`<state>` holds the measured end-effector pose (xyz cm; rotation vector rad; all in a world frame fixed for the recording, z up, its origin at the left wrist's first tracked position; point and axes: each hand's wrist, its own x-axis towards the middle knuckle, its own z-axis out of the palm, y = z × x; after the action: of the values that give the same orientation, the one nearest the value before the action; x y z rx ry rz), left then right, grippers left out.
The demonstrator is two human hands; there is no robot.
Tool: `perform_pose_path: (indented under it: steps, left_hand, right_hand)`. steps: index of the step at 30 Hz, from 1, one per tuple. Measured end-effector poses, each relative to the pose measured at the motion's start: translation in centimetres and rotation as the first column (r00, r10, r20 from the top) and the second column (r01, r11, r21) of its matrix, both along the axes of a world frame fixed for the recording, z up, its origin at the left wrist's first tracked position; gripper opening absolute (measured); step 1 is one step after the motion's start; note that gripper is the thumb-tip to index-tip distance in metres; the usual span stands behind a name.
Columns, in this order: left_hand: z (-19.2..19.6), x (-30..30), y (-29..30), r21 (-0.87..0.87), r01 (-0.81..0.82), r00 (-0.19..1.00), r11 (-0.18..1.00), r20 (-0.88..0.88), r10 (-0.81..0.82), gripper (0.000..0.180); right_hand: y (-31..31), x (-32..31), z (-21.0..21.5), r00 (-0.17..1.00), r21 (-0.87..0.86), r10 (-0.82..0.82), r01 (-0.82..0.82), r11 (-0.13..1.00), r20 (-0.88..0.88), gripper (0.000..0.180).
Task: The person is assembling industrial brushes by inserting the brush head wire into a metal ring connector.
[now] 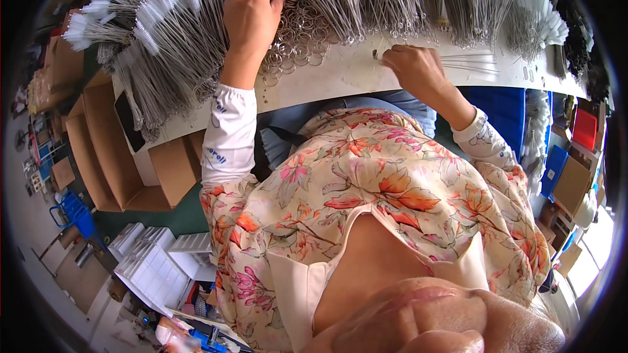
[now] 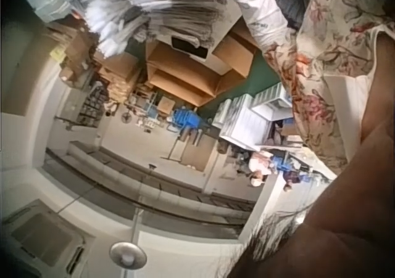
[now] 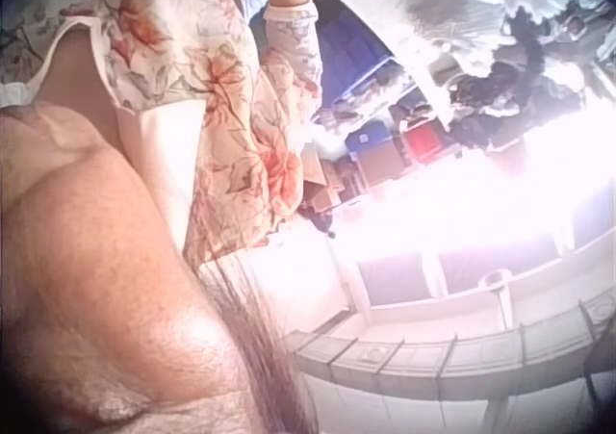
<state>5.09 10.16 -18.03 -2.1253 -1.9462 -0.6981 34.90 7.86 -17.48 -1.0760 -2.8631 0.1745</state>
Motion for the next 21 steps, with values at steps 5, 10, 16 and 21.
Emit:
perform_pose_path:
  steps: [5, 10, 16, 21]
  left_hand:
    - [0.9, -1.0, -1.0, -0.041, -0.019, 0.948, 0.999, 0.316, 0.031, 0.02]
    - [1.7, -1.9, -1.6, 0.028, -0.129, 0.921, 0.991, 0.374, 0.11, 0.019]
    - [3.7, -0.4, -3.6, 0.051, -0.128, 0.772, 0.991, 0.632, 0.067, 0.017]
    - [3.9, 0.0, -4.1, 0.048, -0.103, 0.643, 0.994, 0.765, 0.029, 0.018]
  right_hand:
    - [0.1, -1.8, 2.1, 0.835, -0.496, -0.262, -0.015, 0.868, -0.484, 0.012]
    - [2.0, -4.9, 5.1, 0.659, -0.555, -0.301, -0.213, 0.804, -0.689, 0.013]
    - [2.2, -8.3, 6.1, 0.555, -0.572, -0.337, -0.326, 0.753, -0.76, 0.017]
    - [2.9, -9.9, 5.9, 0.586, -0.498, -0.274, -0.261, 0.827, -0.763, 0.019]
